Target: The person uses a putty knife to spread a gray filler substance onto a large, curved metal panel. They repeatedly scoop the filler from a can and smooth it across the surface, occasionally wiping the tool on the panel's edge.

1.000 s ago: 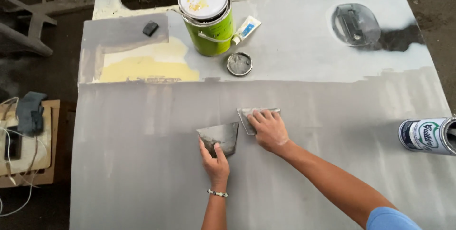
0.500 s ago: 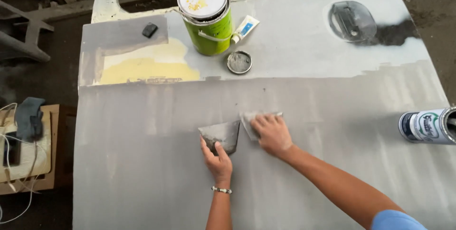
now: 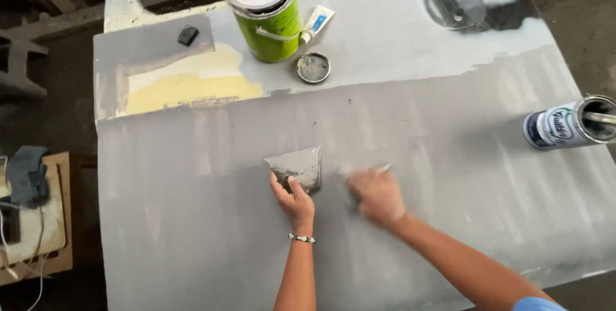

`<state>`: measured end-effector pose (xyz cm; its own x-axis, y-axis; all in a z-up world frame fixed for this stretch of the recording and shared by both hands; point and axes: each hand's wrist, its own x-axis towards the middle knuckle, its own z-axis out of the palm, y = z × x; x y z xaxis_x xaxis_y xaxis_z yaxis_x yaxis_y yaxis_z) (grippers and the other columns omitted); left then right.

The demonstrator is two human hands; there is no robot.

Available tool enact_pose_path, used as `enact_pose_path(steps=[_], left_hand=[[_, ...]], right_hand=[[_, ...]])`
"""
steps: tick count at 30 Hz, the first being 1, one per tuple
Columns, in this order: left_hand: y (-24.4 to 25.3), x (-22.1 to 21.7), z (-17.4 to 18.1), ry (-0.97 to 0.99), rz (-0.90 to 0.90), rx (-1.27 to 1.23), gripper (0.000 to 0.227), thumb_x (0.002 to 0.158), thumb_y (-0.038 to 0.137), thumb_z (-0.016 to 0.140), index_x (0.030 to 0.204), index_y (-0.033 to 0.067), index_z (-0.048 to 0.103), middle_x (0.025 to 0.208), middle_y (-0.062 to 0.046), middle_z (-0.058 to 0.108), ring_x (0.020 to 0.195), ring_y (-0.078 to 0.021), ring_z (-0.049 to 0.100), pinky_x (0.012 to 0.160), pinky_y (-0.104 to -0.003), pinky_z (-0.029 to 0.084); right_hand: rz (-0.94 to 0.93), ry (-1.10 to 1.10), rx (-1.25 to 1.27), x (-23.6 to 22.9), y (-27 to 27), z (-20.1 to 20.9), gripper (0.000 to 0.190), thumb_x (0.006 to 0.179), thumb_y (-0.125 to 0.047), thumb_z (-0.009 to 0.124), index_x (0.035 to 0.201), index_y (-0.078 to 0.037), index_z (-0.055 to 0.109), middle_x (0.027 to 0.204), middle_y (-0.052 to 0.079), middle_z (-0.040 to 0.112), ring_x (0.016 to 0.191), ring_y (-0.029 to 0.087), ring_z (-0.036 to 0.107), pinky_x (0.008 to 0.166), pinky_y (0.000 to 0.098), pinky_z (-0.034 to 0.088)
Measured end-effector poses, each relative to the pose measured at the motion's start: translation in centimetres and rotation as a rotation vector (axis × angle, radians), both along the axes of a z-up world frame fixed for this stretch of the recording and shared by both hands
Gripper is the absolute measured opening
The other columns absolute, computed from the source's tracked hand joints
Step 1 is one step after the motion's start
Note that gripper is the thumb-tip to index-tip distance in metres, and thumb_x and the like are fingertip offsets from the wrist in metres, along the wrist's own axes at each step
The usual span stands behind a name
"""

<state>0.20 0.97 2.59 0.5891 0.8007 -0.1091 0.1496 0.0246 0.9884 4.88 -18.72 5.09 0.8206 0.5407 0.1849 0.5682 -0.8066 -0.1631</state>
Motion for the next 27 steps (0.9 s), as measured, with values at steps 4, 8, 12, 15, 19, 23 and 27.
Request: enact_pose_path(steps=[4, 8, 12, 15, 19, 23, 27], left_hand=[[0.9, -2.9, -2.8, -0.012, 0.005, 0.014, 0.056, 0.102, 0.018, 0.05, 0.152, -0.0015, 0.036, 0.142, -0.022, 0.055, 0.117, -0.0341, 0.06, 0.093, -0.045, 0.049], [2.1, -5.9, -2.8, -0.062, -0.027, 0.233, 0.055, 0.105, 0.016, 0.052, 0.153, -0.0063, 0.036, 0.146, -0.024, 0.053, 0.13, -0.0336, 0.057, 0.107, -0.04, 0.046], [4.0, -9.8, -2.1, -0.028, -0.04, 0.302, 0.055, 0.104, 0.016, 0.053, 0.152, -0.0063, 0.038, 0.145, -0.026, 0.055, 0.129, -0.0353, 0.059, 0.106, -0.04, 0.048], [5.5, -10.5, -2.2, 0.025, -0.073, 0.377, 0.055, 0.101, 0.016, 0.056, 0.15, -0.0056, 0.042, 0.142, -0.026, 0.058, 0.126, -0.0349, 0.062, 0.103, -0.039, 0.05], [7.9, -11.7, -2.8, 0.07, -0.071, 0.501, 0.05, 0.101, 0.014, 0.058, 0.145, -0.0054, 0.046, 0.138, -0.027, 0.061, 0.124, -0.036, 0.063, 0.102, -0.04, 0.051], [11.1, -12.0, -5.1, 0.078, 0.016, 0.388, 0.038, 0.1, 0.014, 0.056, 0.132, -0.0041, 0.048, 0.117, -0.022, 0.065, 0.101, -0.0303, 0.065, 0.088, -0.039, 0.053], [14.1, -13.4, -5.9, 0.032, 0.1, 0.313, 0.026, 0.102, 0.012, 0.053, 0.123, -0.0032, 0.047, 0.105, -0.018, 0.06, 0.089, -0.0255, 0.059, 0.081, -0.039, 0.051]], right_hand=[[0.012, 0.009, 0.05, 1.2, -0.1, -0.6, 0.053, 0.072, -0.006, 0.061, 0.124, -0.016, 0.067, 0.12, 0.006, 0.07, 0.11, 0.029, 0.064, 0.098, 0.0501, 0.046], [-0.049, -0.08, 0.053, 0.7, 0.6, -0.9, 0.053, 0.068, -0.007, 0.061, 0.12, -0.016, 0.069, 0.115, 0.005, 0.072, 0.103, 0.029, 0.065, 0.096, 0.0517, 0.047], [-0.133, 0.032, 0.066, 1.0, 0.8, -1.1, 0.05, 0.073, -0.008, 0.063, 0.122, -0.015, 0.068, 0.116, 0.006, 0.071, 0.104, 0.03, 0.064, 0.092, 0.0495, 0.048], [-0.038, 0.001, 0.021, -0.7, 2.1, -1.2, 0.053, 0.068, -0.012, 0.065, 0.121, -0.016, 0.065, 0.118, 0.007, 0.068, 0.107, 0.031, 0.063, 0.093, 0.0526, 0.047], [-0.006, -0.084, 0.061, 0.3, 4.0, -0.5, 0.057, 0.066, -0.014, 0.067, 0.123, -0.015, 0.063, 0.124, 0.008, 0.066, 0.11, 0.033, 0.061, 0.093, 0.0536, 0.046], [0.098, -0.044, -0.009, -0.3, 7.9, -2.7, 0.052, 0.071, -0.012, 0.068, 0.123, -0.017, 0.062, 0.123, 0.007, 0.065, 0.114, 0.031, 0.061, 0.098, 0.0545, 0.046], [0.025, 0.129, -0.081, 1.2, 12.2, 0.1, 0.047, 0.082, -0.009, 0.065, 0.127, -0.018, 0.062, 0.121, 0.006, 0.067, 0.112, 0.03, 0.063, 0.097, 0.0487, 0.049]])
